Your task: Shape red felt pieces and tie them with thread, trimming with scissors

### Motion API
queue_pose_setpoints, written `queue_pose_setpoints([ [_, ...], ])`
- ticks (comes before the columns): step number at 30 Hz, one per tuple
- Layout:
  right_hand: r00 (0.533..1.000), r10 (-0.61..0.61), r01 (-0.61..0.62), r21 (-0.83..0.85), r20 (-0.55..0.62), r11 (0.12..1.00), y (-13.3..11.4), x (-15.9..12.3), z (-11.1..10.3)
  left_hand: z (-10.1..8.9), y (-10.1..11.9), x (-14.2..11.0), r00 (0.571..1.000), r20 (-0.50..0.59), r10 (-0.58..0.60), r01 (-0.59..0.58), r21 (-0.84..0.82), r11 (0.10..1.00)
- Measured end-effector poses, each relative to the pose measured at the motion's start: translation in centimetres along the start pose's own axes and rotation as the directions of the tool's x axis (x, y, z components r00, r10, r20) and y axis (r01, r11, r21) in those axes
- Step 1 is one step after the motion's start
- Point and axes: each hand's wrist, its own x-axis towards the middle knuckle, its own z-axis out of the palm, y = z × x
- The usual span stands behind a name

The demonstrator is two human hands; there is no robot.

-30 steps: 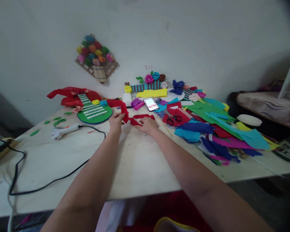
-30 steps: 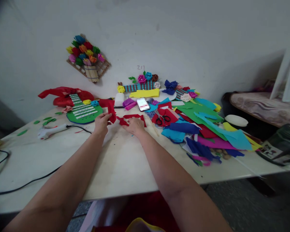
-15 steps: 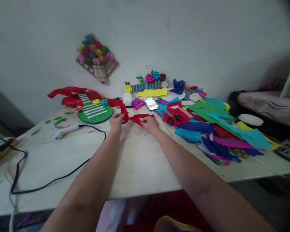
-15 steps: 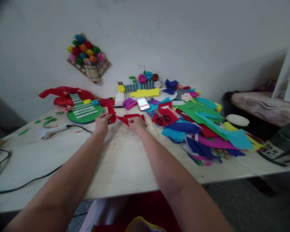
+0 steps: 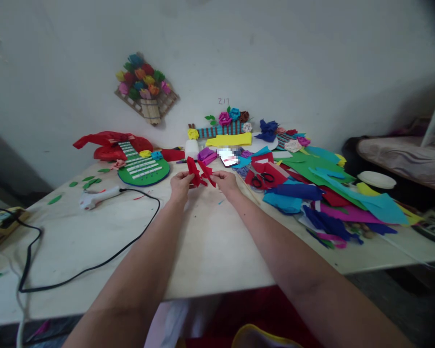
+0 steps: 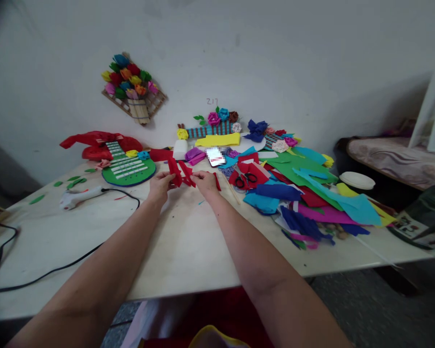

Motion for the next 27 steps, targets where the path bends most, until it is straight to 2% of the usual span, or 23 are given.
queue_pose_setpoints([
  [5, 1.0, 0.024, -0.025, 0.062, 0.012, 0.998, -0.9, -0.5, 0.3, 0.7, -0.1, -0.6, 0.998, 0.058, -0.038, 0.036, 0.026, 0.999],
  [12, 0.997, -0.047, 0.053, 0.088, -0.063, 0.995, -0.3, -0.3, 1.2, 1.1, -0.4, -0.9, 0.991, 0.134, -0.026, 0.02, 0.047, 0.999],
  [23, 0.996, 0.068, -0.067, 0.017, -0.062, 0.998, 1.1, 0.3, 1.4, 1.9, -0.1, -1.6, 0.983, 0.172, -0.057, 0.057, 0.007, 0.998],
  [27, 0.991, 0.099, -0.095, 0.055, -0.089, 0.994, 1.3, 0.5, 1.5, 2.0, -0.2, -1.7, 0.981, 0.176, -0.076, 0.07, 0.041, 0.997],
])
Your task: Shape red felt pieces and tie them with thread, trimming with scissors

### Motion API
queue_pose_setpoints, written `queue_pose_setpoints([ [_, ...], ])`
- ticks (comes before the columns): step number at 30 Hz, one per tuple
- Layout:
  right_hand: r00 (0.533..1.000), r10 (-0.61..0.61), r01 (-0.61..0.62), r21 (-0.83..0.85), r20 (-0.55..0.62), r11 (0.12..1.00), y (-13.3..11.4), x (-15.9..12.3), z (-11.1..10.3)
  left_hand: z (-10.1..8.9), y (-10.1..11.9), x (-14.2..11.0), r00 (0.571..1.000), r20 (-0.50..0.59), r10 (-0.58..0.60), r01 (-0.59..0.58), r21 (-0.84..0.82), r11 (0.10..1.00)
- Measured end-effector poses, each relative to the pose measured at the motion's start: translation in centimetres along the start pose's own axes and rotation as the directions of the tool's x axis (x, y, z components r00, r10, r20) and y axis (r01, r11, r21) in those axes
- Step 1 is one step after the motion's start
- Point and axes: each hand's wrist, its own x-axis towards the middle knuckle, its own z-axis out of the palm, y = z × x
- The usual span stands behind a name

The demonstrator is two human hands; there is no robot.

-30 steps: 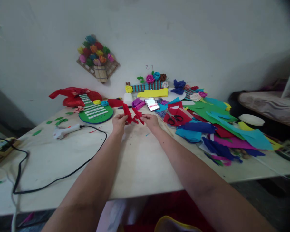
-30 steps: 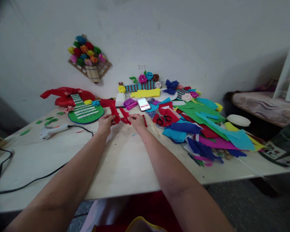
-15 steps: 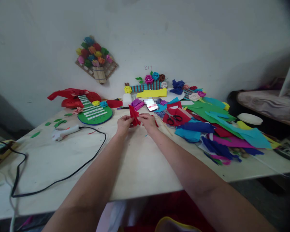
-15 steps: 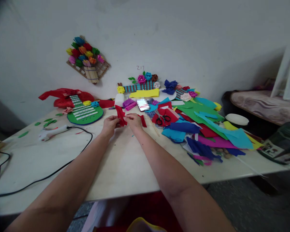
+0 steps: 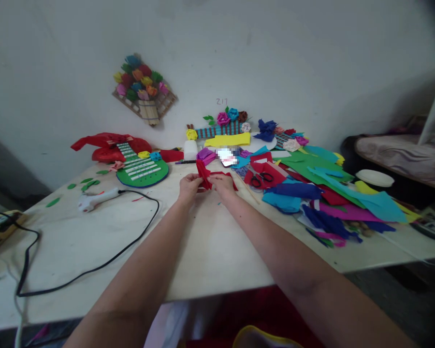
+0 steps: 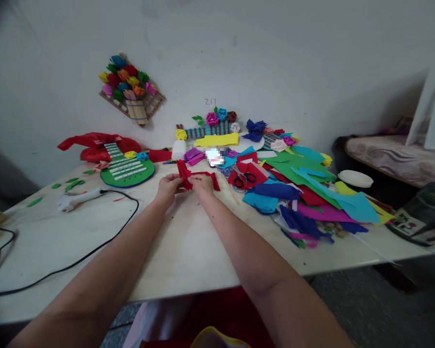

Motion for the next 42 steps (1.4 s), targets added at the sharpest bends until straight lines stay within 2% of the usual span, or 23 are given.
queue_pose_setpoints([
  [7, 0.998, 0.061, -0.061, 0.032, -0.018, 0.998, -0.4, -0.3, 0.1, 0.2, 0.0, -0.2, 1.0, 0.025, 0.001, -0.001, -0.003, 1.0],
  [15, 0.999, 0.032, -0.033, -0.076, -0.017, 0.997, -0.6, -0.4, 0.0, 0.3, 0.4, -0.4, 0.999, 0.023, -0.025, 0.027, -0.072, 0.997],
  [26, 0.998, -0.045, 0.032, -0.224, -0.052, 0.974, -0.6, -0.6, 0.1, 0.5, 0.1, -0.4, 1.0, 0.015, -0.001, 0.002, -0.055, 0.998],
  [32, 0.998, -0.04, 0.022, -0.319, -0.049, 0.948, -1.2, -1.0, 0.0, 0.4, 0.2, -0.5, 1.0, -0.006, 0.012, -0.011, 0.071, 0.997],
  [37, 0.996, -0.071, 0.06, -0.198, -0.047, 0.978, -1.1, -0.2, -0.6, 0.1, 0.2, -0.2, 0.999, -0.017, 0.039, -0.035, 0.216, 0.976],
  [42, 0.998, -0.025, 0.034, -0.188, 0.05, 0.982, -1.0, 0.4, -1.3, -0.1, 0.1, -0.1, 0.998, 0.039, 0.04, -0.051, 0.316, 0.948],
])
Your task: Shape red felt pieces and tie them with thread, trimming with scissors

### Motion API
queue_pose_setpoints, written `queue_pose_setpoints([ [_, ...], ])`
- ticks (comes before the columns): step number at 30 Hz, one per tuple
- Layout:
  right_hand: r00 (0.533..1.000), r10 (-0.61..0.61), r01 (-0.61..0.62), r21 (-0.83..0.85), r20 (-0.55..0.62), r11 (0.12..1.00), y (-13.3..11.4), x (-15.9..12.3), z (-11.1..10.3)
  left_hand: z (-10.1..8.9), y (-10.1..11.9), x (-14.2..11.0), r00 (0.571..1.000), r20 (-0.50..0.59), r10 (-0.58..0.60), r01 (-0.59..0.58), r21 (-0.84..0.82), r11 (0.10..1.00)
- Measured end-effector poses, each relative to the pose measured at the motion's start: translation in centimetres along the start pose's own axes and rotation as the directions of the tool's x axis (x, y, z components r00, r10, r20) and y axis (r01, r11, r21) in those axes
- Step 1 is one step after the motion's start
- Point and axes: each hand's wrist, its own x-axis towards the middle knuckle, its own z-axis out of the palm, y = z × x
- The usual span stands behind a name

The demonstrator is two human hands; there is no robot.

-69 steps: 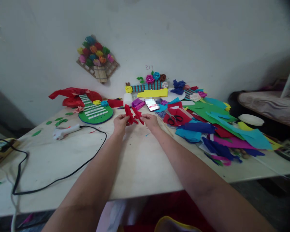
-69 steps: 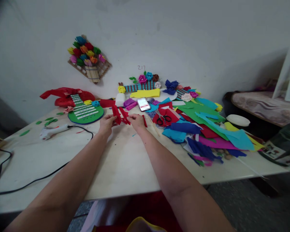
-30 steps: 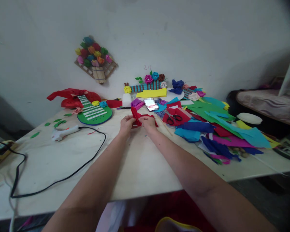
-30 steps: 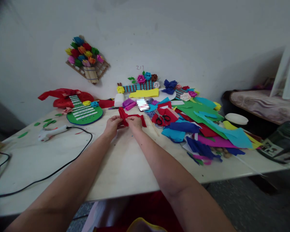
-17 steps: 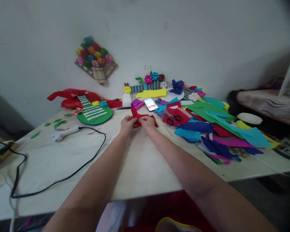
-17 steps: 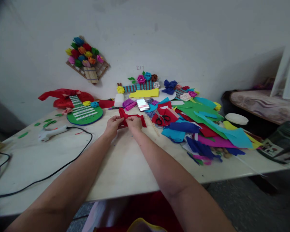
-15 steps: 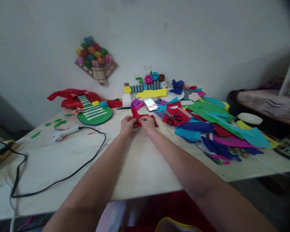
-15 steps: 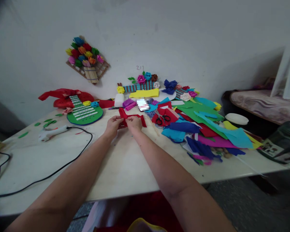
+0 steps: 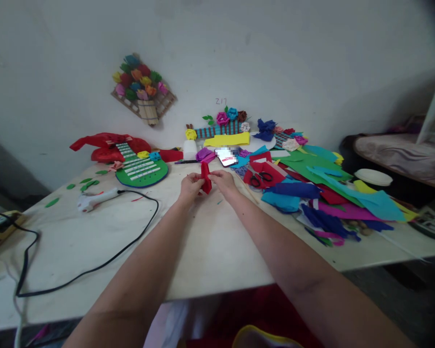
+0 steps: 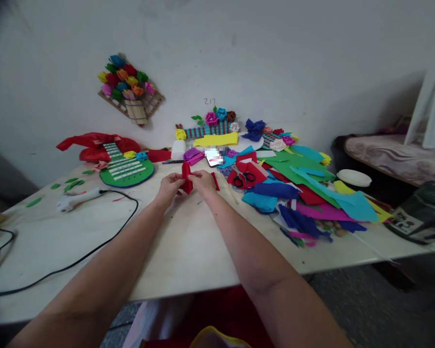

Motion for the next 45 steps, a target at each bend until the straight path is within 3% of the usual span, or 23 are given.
queue_pose_setpoints([
  [7, 0.997, 0.006, 0.002, -0.105, 0.081, 0.994, 0.0, 0.0, -0.3, 0.2, -0.3, 0.1, 0.998, 0.052, 0.027, -0.031, 0.071, 0.997],
  [19, 0.999, -0.033, 0.038, -0.135, 0.039, 0.99, 0.5, 0.4, 0.1, 0.1, -0.3, 0.2, 0.999, 0.043, 0.028, -0.031, 0.08, 0.996],
  [32, 1.0, -0.024, 0.023, -0.093, -0.002, 0.995, 0.0, 0.0, -0.1, 0.3, -0.4, 0.5, 0.998, -0.035, 0.053, -0.049, 0.114, 0.992],
  [38, 1.0, -0.022, 0.02, -0.099, -0.017, 0.995, -0.1, -0.2, 0.2, 0.3, -0.6, 0.3, 0.981, -0.066, 0.181, -0.15, 0.327, 0.933],
  [45, 0.999, -0.022, 0.019, -0.081, -0.029, 0.997, 0.1, -0.2, 0.4, 0.6, 0.3, -0.7, 0.948, -0.032, 0.316, -0.222, 0.645, 0.732],
])
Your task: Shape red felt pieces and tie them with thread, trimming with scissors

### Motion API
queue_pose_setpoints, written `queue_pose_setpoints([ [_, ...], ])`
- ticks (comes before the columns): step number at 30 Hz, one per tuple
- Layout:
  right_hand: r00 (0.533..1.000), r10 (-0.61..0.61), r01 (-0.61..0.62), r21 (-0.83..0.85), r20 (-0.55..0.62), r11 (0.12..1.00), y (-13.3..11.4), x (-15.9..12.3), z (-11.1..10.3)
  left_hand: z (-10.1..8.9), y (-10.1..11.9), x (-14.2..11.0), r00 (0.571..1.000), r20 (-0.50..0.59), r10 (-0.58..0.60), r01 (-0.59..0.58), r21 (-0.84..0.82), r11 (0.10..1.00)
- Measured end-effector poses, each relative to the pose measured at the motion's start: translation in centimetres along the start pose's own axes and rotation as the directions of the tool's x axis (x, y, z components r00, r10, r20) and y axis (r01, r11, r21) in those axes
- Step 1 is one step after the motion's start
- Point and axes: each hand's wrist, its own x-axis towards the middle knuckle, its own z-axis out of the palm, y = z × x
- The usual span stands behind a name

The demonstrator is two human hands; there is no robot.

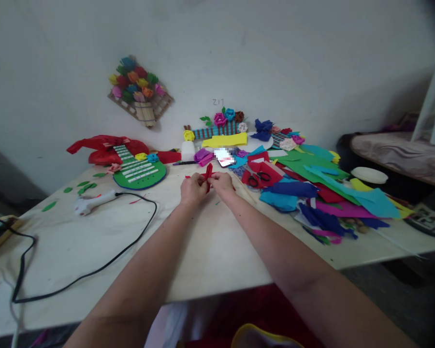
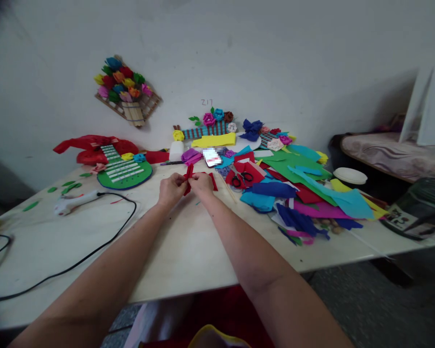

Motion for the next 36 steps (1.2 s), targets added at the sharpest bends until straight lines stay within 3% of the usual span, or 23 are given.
queue_pose_setpoints([
  [5, 1.0, 0.016, -0.016, 0.052, 0.005, 0.999, -0.2, -0.1, 0.0, 0.0, 0.5, -0.3, 0.997, -0.004, 0.078, -0.075, 0.221, 0.972],
  [10, 0.995, 0.061, -0.077, 0.216, 0.079, 0.973, -1.3, -1.0, -0.4, -0.1, 1.1, -0.6, 0.994, 0.028, 0.103, -0.106, 0.371, 0.923],
  [15, 0.993, 0.063, -0.088, 0.275, 0.1, 0.958, -2.1, -1.5, -0.8, -0.4, 1.5, -0.8, 0.987, 0.075, 0.142, -0.161, 0.426, 0.891],
  [20, 0.996, 0.074, -0.084, 0.213, 0.055, 0.973, -1.1, -0.9, -0.5, -0.3, 1.8, -1.2, 0.974, 0.109, 0.2, -0.227, 0.4, 0.888],
  [24, 0.994, 0.108, -0.111, 0.204, 0.026, 0.973, -0.9, -0.6, -0.5, -0.2, 1.4, -1.0, 0.982, 0.061, 0.178, -0.187, 0.231, 0.955],
  [26, 0.991, 0.131, -0.136, 0.261, 0.038, 0.956, -1.2, -0.7, -0.7, 0.0, 0.8, -0.5, 0.996, -0.023, 0.084, -0.083, 0.018, 0.996],
  [28, 0.989, 0.132, -0.146, 0.339, 0.063, 0.929, -1.7, -0.9, -0.9, 0.1, 0.1, 0.1, 0.997, -0.047, -0.064, 0.049, -0.274, 0.961],
  [31, 0.991, 0.094, -0.125, 0.426, 0.092, 0.896, -2.2, -1.2, -1.2, 0.0, -0.6, 0.5, 0.971, 0.153, -0.184, 0.238, -0.558, 0.795],
  [33, 0.992, 0.084, -0.117, 0.448, 0.093, 0.886, -2.2, -1.3, -1.2, -0.3, -0.6, 0.5, 0.938, 0.312, -0.149, 0.326, -0.654, 0.683],
  [36, 0.991, 0.096, -0.13, 0.468, 0.096, 0.874, -1.9, -1.1, -1.3, -0.6, -0.5, 0.3, 0.908, 0.412, -0.079, 0.371, -0.701, 0.609],
])
